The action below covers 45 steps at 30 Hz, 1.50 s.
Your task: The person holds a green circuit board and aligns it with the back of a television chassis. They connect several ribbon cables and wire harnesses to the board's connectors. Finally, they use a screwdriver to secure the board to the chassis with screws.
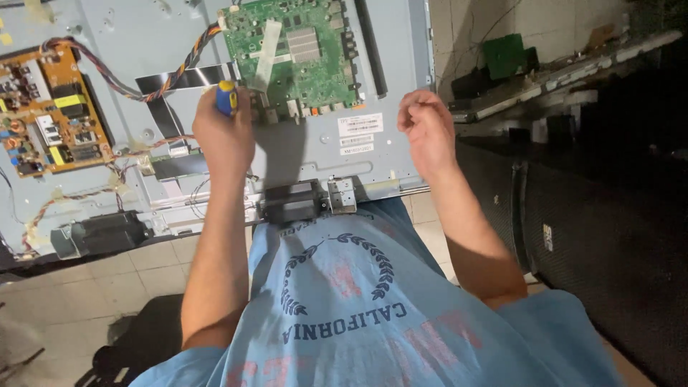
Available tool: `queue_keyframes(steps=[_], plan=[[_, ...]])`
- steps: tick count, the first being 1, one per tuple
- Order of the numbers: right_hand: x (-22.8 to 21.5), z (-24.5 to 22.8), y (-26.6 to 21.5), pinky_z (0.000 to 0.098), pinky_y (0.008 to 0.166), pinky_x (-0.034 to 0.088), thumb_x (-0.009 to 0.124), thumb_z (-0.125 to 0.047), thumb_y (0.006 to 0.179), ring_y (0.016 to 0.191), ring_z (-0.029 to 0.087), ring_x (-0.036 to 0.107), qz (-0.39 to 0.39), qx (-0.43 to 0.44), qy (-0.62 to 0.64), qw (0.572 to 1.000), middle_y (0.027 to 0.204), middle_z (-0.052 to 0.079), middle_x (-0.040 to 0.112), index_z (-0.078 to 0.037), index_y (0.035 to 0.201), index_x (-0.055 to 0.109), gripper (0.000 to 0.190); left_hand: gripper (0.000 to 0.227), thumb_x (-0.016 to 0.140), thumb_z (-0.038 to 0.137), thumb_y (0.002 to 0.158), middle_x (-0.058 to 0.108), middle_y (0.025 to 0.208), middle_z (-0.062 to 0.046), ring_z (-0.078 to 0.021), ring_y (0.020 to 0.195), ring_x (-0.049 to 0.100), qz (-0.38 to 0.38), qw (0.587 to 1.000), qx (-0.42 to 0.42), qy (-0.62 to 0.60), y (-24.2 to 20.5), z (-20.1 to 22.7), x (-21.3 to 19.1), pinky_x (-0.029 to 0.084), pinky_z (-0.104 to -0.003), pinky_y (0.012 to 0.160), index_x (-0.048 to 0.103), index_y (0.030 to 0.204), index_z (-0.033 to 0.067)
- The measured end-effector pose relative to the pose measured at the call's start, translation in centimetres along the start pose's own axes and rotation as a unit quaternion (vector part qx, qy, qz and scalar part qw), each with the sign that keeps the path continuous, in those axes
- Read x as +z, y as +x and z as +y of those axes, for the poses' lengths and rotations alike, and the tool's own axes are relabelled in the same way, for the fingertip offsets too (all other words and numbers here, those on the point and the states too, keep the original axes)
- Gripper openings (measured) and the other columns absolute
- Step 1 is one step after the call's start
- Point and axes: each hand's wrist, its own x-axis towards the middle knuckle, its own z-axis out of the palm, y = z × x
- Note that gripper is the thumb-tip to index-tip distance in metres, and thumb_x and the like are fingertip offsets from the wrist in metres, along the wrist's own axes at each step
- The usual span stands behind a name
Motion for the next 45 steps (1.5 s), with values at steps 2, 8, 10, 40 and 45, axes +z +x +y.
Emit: queue_keyframes(steps=[2, 8, 10, 40, 45], plan=[[-0.1, 1.2, 0.8, 0.0257, 0.068, 0.041, 0.066, -0.018, 0.105, 0.067, 0.010, 0.050, 0.010, -0.007, -0.041, 0.999, 0.069, 0.001, 0.046, -0.010, 0.106, 0.074, 0.011, 0.030, 0.079, 0.023, 0.110, 0.065, 0.063, -0.010, -0.0303, 0.063, 0.073, -0.008, 0.999, -0.020, 0.040, 0.7, -2.1, 0.7, 0.057, -0.041, 0.066, 0.072, 0.088, 0.0047], [3.3, 1.8, -0.3, 0.0260, 0.058, 0.043, 0.085, -0.012, 0.104, 0.055, 0.010, 0.051, 0.066, -0.180, -0.368, 0.910, 0.061, -0.001, 0.042, -0.008, 0.121, 0.081, 0.019, 0.030, 0.091, 0.038, 0.095, 0.068, 0.062, -0.009, -0.0361, 0.067, 0.075, 0.009, 0.983, -0.080, 0.165, 1.8, -3.9, 2.1, 0.058, -0.047, 0.063, 0.078, 0.086, 0.0119], [4.1, 2.8, -0.5, 0.0264, 0.060, 0.045, 0.086, -0.012, 0.104, 0.056, 0.011, 0.053, 0.067, -0.212, -0.404, 0.887, 0.061, 0.000, 0.043, -0.008, 0.126, 0.081, 0.023, 0.034, 0.091, 0.044, 0.091, 0.076, 0.074, -0.017, -0.0482, 0.084, 0.080, -0.019, 0.977, -0.099, 0.187, 1.5, -4.2, 1.7, 0.061, -0.057, 0.072, 0.084, 0.101, 0.0122], [12.9, 6.4, -2.0, 0.0275, 0.063, 0.040, 0.081, -0.031, 0.105, 0.061, 0.005, 0.042, 0.206, -0.092, -0.512, 0.829, 0.061, -0.010, 0.041, -0.005, 0.153, 0.070, 0.056, 0.083, 0.086, 0.047, 0.098, 0.074, 0.098, -0.015, -0.0372, 0.069, 0.072, -0.153, 0.984, 0.045, 0.077, 1.5, -6.4, 2.7, 0.056, -0.053, 0.054, 0.050, 0.160, 0.0067], [12.8, 5.8, -1.6, 0.0300, 0.081, 0.050, 0.080, -0.036, 0.104, 0.070, 0.008, 0.050, 0.216, -0.027, -0.535, 0.816, 0.063, -0.010, 0.043, -0.006, 0.153, 0.069, 0.059, 0.085, 0.083, 0.051, 0.099, 0.074, 0.098, -0.014, -0.0361, 0.064, 0.071, -0.156, 0.977, 0.070, 0.125, 1.5, -6.8, 3.8, 0.053, -0.050, 0.050, 0.050, 0.162, 0.0056]])
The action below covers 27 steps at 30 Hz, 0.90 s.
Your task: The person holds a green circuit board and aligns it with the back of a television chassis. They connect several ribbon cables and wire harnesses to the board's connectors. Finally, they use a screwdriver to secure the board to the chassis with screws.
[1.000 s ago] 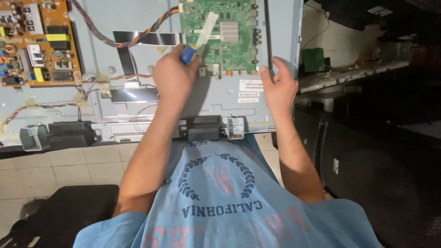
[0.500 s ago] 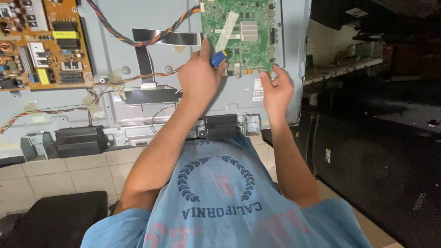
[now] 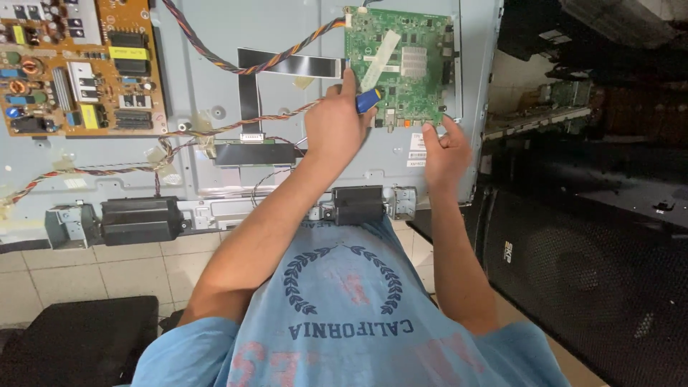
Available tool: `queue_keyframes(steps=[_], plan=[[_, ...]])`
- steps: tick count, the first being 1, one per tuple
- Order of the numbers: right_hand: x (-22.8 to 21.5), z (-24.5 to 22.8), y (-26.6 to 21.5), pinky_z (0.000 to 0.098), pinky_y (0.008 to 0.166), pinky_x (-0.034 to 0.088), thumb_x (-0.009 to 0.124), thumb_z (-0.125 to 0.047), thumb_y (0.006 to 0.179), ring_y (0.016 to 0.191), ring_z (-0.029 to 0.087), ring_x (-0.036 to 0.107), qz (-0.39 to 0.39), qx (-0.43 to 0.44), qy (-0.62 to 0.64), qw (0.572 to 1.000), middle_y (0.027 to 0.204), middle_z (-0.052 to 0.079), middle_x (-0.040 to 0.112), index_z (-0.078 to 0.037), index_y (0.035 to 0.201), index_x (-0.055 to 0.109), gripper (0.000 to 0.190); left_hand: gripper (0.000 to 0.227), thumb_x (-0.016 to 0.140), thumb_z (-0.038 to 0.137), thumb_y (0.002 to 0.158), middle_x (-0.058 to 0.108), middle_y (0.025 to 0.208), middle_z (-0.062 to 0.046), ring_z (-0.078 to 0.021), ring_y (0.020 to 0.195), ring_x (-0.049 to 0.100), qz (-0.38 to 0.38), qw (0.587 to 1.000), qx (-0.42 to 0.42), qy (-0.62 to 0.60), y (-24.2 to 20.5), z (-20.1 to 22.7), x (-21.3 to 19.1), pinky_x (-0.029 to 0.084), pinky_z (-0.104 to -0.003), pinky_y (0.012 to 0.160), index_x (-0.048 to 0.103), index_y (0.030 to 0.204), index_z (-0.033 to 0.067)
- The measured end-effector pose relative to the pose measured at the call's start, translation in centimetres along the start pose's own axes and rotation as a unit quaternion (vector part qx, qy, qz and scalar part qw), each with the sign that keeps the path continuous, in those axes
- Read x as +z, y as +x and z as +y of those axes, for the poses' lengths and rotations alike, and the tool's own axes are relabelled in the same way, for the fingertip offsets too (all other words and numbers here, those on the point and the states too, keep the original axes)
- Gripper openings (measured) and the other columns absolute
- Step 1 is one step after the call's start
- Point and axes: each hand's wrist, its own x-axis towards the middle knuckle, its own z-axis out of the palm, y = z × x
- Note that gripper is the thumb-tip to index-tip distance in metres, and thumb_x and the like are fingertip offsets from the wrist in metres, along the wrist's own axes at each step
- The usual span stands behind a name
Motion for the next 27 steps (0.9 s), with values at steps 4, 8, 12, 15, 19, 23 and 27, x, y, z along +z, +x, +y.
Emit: queue_keyframes(steps=[4, 8, 12, 15, 19, 23, 27], plan=[[-0.1, -1.1, -0.5, 0.0275, 0.069, 0.043, 0.079, -0.032, 0.105, 0.060, 0.005, 0.041, -0.001, 0.013, 0.016, 1.000, 0.058, -0.011, 0.038, -0.004, 0.154, 0.069, 0.057, 0.086, 0.084, 0.050, 0.096, 0.076, 0.096, -0.013, -0.0332, 0.061, 0.071, 0.010, 1.000, 0.005, 0.008, -0.1, 0.1, -0.4, 0.053, -0.048, 0.046, 0.052, 0.161, 0.0041], [-0.3, -1.5, -0.6, 0.0288, 0.070, 0.043, 0.078, -0.035, 0.106, 0.059, 0.004, 0.040, -0.012, 0.009, 0.037, 0.999, 0.057, -0.010, 0.039, -0.006, 0.157, 0.067, 0.060, 0.087, 0.082, 0.054, 0.098, 0.073, 0.101, -0.014, -0.0346, 0.065, 0.071, -0.008, 1.000, -0.016, 0.017, -0.2, 0.4, -0.8, 0.054, -0.050, 0.047, 0.048, 0.164, 0.0077], [0.2, -0.6, -0.1, 0.0269, 0.060, 0.038, 0.082, -0.033, 0.104, 0.057, 0.002, 0.040, -0.003, 0.004, 0.084, 0.996, 0.056, -0.011, 0.043, -0.005, 0.154, 0.069, 0.059, 0.085, 0.077, 0.054, 0.101, 0.073, 0.108, -0.016, -0.0393, 0.074, 0.073, -0.045, 0.998, -0.042, -0.004, 0.4, 0.4, -1.3, 0.054, -0.056, 0.052, 0.045, 0.167, 0.0115], [0.0, -0.9, -0.3, 0.0232, 0.073, 0.050, 0.083, -0.030, 0.103, 0.057, 0.002, 0.039, -0.008, 0.000, 0.105, 0.994, 0.054, -0.012, 0.039, -0.003, 0.153, 0.069, 0.058, 0.084, 0.079, 0.052, 0.102, 0.073, 0.101, -0.017, -0.0363, 0.072, 0.072, -0.051, 0.998, -0.026, 0.007, 0.6, 0.6, -2.3, 0.056, -0.053, 0.053, 0.048, 0.164, 0.0069], [0.3, -0.3, 0.1, 0.0237, 0.069, 0.052, 0.086, -0.029, 0.101, 0.060, 0.003, 0.049, -0.002, 0.002, 0.094, 0.996, 0.059, -0.012, 0.048, -0.006, 0.148, 0.074, 0.054, 0.083, 0.080, 0.052, 0.100, 0.075, 0.095, -0.013, -0.0326, 0.066, 0.072, -0.042, 0.999, -0.011, 0.005, 0.9, 0.0, -2.1, 0.053, -0.050, 0.049, 0.053, 0.162, 0.0041], [0.6, 0.9, 0.4, 0.0232, 0.065, 0.048, 0.087, -0.026, 0.102, 0.059, 0.003, 0.046, 0.005, -0.028, 0.101, 0.994, 0.059, -0.011, 0.046, -0.003, 0.148, 0.073, 0.053, 0.087, 0.079, 0.057, 0.100, 0.077, 0.097, -0.012, -0.0327, 0.075, 0.074, -0.068, 0.997, 0.003, 0.021, 1.2, 0.0, -2.3, 0.056, -0.050, 0.052, 0.052, 0.162, 0.0030], [0.5, 0.7, 0.3, 0.0223, 0.054, 0.036, 0.086, -0.026, 0.103, 0.054, 0.001, 0.038, -0.002, -0.031, 0.116, 0.993, 0.058, -0.011, 0.045, -0.002, 0.147, 0.074, 0.052, 0.100, 0.082, 0.059, 0.100, 0.072, 0.089, -0.008, -0.0232, 0.071, 0.070, -0.185, 0.981, 0.034, 0.053, 1.4, 0.8, -6.1, 0.061, -0.038, 0.056, 0.039, 0.170, 0.0016]])
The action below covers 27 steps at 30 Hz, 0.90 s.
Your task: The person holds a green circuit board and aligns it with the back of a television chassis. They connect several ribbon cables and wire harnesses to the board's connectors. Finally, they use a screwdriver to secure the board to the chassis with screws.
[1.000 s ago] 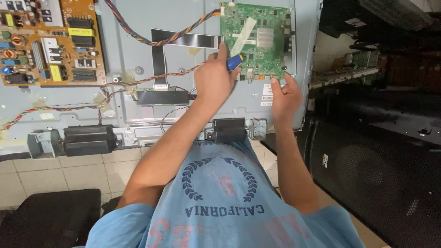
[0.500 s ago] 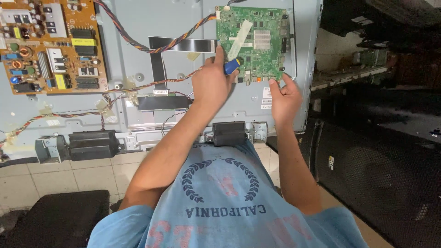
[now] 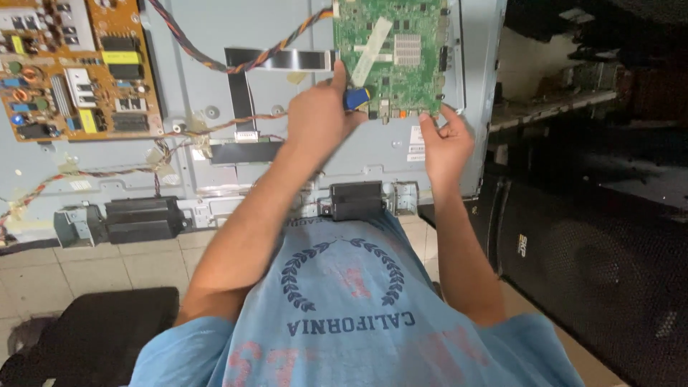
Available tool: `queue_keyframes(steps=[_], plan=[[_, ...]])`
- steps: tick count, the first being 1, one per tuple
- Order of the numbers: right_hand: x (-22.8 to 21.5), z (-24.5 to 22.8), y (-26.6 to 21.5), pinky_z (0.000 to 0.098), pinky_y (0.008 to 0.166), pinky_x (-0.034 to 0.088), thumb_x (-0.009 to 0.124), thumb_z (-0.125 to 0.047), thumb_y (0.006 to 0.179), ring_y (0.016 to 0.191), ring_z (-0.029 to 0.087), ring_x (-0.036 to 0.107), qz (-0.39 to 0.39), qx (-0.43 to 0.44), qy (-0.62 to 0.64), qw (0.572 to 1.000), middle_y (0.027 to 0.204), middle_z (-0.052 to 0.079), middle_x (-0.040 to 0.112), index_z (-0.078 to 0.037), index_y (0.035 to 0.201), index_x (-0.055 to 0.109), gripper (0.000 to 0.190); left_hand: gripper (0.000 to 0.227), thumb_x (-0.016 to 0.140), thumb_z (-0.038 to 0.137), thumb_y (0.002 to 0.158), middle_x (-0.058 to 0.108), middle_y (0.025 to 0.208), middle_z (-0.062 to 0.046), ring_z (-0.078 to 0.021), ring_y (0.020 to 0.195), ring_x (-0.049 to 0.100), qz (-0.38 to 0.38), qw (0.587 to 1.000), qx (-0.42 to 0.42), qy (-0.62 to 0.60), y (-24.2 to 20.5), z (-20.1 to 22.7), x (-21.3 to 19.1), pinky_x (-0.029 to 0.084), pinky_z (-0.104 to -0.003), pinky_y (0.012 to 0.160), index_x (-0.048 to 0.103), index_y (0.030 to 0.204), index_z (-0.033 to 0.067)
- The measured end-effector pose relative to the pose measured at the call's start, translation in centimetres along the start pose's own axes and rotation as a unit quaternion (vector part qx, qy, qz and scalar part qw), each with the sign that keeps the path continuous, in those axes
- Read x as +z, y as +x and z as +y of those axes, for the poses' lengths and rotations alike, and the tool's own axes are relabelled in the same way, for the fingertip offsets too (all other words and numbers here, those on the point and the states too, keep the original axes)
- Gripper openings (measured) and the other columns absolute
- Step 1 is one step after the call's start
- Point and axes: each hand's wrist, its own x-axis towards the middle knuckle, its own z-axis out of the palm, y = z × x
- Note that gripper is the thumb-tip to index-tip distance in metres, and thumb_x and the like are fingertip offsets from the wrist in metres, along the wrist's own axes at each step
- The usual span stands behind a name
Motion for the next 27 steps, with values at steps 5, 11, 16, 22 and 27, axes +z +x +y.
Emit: queue_keyframes(steps=[5, 11, 16, 22, 27], plan=[[0.0, 0.7, 0.1, 0.0229, 0.056, 0.039, 0.087, -0.023, 0.103, 0.055, 0.002, 0.041, 0.002, -0.010, 0.003, 1.000, 0.058, -0.010, 0.046, -0.001, 0.146, 0.074, 0.050, 0.068, 0.069, 0.027, 0.102, 0.071, 0.093, -0.015, -0.0269, 0.067, 0.064, -0.085, 0.982, 0.019, -0.168, 0.7, -4.2, -3.5, 0.055, -0.041, 0.063, 0.052, 0.167, 0.0154], [0.4, 1.9, 0.6, 0.0238, 0.065, 0.047, 0.088, -0.024, 0.103, 0.056, 0.003, 0.041, 0.011, -0.036, -0.009, 0.999, 0.057, -0.010, 0.043, 0.000, 0.146, 0.075, 0.051, 0.073, 0.081, 0.029, 0.091, 0.078, 0.099, -0.012, -0.0359, 0.076, 0.065, -0.063, 0.985, 0.033, -0.154, 1.5, -6.0, -2.9, 0.048, -0.048, 0.066, 0.063, 0.162, 0.0260], [0.3, 2.3, 0.5, 0.0240, 0.057, 0.036, 0.090, -0.020, 0.102, 0.056, 0.002, 0.036, 0.015, -0.036, 0.033, 0.999, 0.057, -0.010, 0.041, 0.002, 0.144, 0.075, 0.050, 0.077, 0.080, 0.028, 0.090, 0.079, 0.100, -0.012, -0.0383, 0.081, 0.068, -0.061, 0.989, 0.016, -0.137, 1.3, -5.8, -2.5, 0.049, -0.048, 0.069, 0.060, 0.164, 0.0306], [0.4, 2.8, 0.6, 0.0218, 0.056, 0.040, 0.092, -0.023, 0.100, 0.055, 0.002, 0.041, 0.027, -0.031, 0.027, 0.999, 0.059, -0.010, 0.047, -0.002, 0.142, 0.078, 0.049, 0.073, 0.087, 0.031, 0.095, 0.082, 0.108, -0.004, -0.0286, 0.081, 0.067, -0.060, 0.980, 0.002, -0.190, 0.9, -5.4, -2.6, 0.050, -0.041, 0.074, 0.060, 0.163, 0.0246], [0.4, 2.5, 0.3, 0.0241, 0.058, 0.039, 0.091, -0.022, 0.102, 0.058, 0.003, 0.040, 0.027, -0.060, 0.028, 0.997, 0.058, -0.010, 0.045, 0.001, 0.141, 0.078, 0.047, 0.067, 0.081, 0.023, 0.095, 0.084, 0.125, -0.007, -0.0251, 0.083, 0.070, -0.019, 0.971, 0.038, -0.234, 1.2, -5.7, -1.1, 0.053, -0.037, 0.077, 0.062, 0.159, 0.0192]])
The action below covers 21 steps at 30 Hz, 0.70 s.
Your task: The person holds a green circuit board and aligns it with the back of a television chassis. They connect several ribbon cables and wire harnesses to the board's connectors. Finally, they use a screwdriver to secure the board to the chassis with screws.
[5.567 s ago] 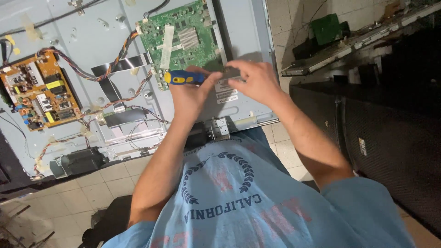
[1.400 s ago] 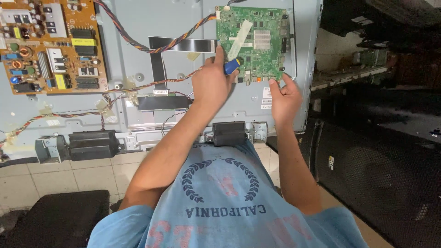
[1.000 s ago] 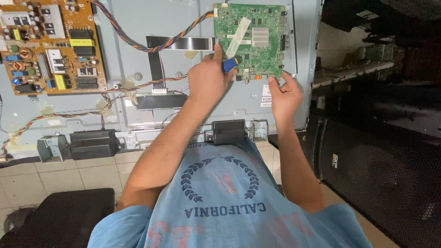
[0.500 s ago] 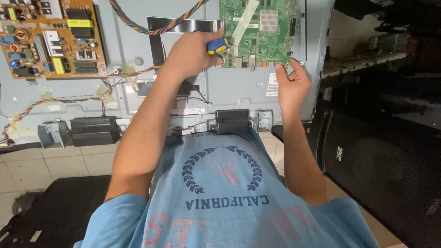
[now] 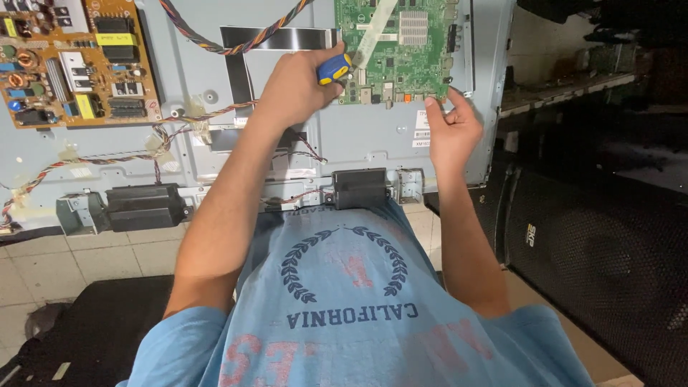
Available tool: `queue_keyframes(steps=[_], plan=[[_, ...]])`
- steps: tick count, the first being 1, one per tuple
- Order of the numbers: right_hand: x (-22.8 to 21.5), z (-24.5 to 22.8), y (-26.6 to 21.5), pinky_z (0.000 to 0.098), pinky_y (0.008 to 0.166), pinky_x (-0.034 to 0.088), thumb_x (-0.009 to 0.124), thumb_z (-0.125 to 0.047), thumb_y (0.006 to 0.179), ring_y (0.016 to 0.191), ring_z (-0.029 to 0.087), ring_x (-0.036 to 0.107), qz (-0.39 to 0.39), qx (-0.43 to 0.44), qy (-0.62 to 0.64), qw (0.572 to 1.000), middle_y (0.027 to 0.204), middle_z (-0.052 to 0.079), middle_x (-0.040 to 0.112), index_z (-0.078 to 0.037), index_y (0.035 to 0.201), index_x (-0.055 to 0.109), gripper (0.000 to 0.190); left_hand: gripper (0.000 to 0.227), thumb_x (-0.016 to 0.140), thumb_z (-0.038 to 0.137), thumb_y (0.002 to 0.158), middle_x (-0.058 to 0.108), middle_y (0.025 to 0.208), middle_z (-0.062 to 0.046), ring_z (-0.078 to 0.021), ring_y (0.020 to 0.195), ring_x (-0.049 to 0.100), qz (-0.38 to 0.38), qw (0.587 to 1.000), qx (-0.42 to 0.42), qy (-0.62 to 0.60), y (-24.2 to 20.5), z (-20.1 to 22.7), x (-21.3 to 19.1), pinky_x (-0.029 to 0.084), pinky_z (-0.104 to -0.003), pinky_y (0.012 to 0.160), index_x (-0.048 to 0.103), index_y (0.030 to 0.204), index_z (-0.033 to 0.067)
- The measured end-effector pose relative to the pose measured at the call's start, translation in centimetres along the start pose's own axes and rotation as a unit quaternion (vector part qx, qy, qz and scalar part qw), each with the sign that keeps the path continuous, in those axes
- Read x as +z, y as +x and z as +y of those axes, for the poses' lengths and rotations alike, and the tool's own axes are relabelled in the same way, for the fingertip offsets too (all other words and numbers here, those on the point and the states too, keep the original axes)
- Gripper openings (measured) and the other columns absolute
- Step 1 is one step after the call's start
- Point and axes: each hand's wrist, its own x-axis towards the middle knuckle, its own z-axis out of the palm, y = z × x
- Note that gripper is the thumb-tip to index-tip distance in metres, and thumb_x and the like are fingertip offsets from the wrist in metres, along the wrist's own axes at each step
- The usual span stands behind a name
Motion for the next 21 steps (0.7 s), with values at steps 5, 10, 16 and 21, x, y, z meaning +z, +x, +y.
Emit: queue_keyframes(steps=[5, 10, 16, 21], plan=[[-0.1, 1.0, 0.2, 0.0242, 0.057, 0.041, 0.094, -0.022, 0.100, 0.058, 0.003, 0.041, -0.005, -0.017, -0.019, 1.000, 0.059, -0.009, 0.046, 0.001, 0.138, 0.079, 0.047, 0.075, 0.083, 0.017, 0.089, 0.081, 0.126, -0.009, -0.0305, 0.098, 0.072, 0.010, 1.000, -0.014, 0.018, -0.7, 1.2, 0.0, 0.054, -0.041, 0.080, 0.060, 0.161, 0.0201], [-0.1, 0.2, 0.1, 0.0238, 0.054, 0.038, 0.093, -0.021, 0.102, 0.055, 0.003, 0.040, -0.011, -0.035, -0.037, 0.999, 0.057, -0.008, 0.047, 0.003, 0.140, 0.078, 0.047, 0.090, 0.089, 0.022, 0.082, 0.084, 0.113, -0.010, -0.0397, 0.101, 0.074, 0.015, 0.994, -0.017, 0.104, -1.0, 1.4, 0.9, 0.056, -0.050, 0.079, 0.056, 0.165, 0.0264], [-1.6, -1.4, 0.1, 0.0246, 0.059, 0.041, 0.093, -0.026, 0.101, 0.059, 0.005, 0.039, -0.034, 0.015, -0.045, 0.998, 0.060, -0.010, 0.041, -0.006, 0.144, 0.075, 0.051, 0.098, 0.099, 0.037, 0.081, 0.080, 0.087, -0.011, -0.0359, 0.082, 0.072, 0.059, 0.984, 0.004, 0.171, -1.0, 1.0, 2.6, 0.053, -0.048, 0.064, 0.055, 0.167, 0.0218], [-3.7, -3.0, 0.9, 0.0267, 0.063, 0.040, 0.076, -0.024, 0.114, 0.059, 0.005, 0.037, -0.008, 0.024, -0.105, 0.994, 0.062, -0.009, 0.042, -0.004, 0.164, 0.057, 0.058, 0.099, 0.100, 0.040, 0.078, 0.082, 0.093, -0.009, -0.0350, 0.085, 0.072, 0.068, 0.982, -0.001, 0.178, -0.9, 1.0, 2.6, 0.053, -0.048, 0.065, 0.057, 0.166, 0.0240]])
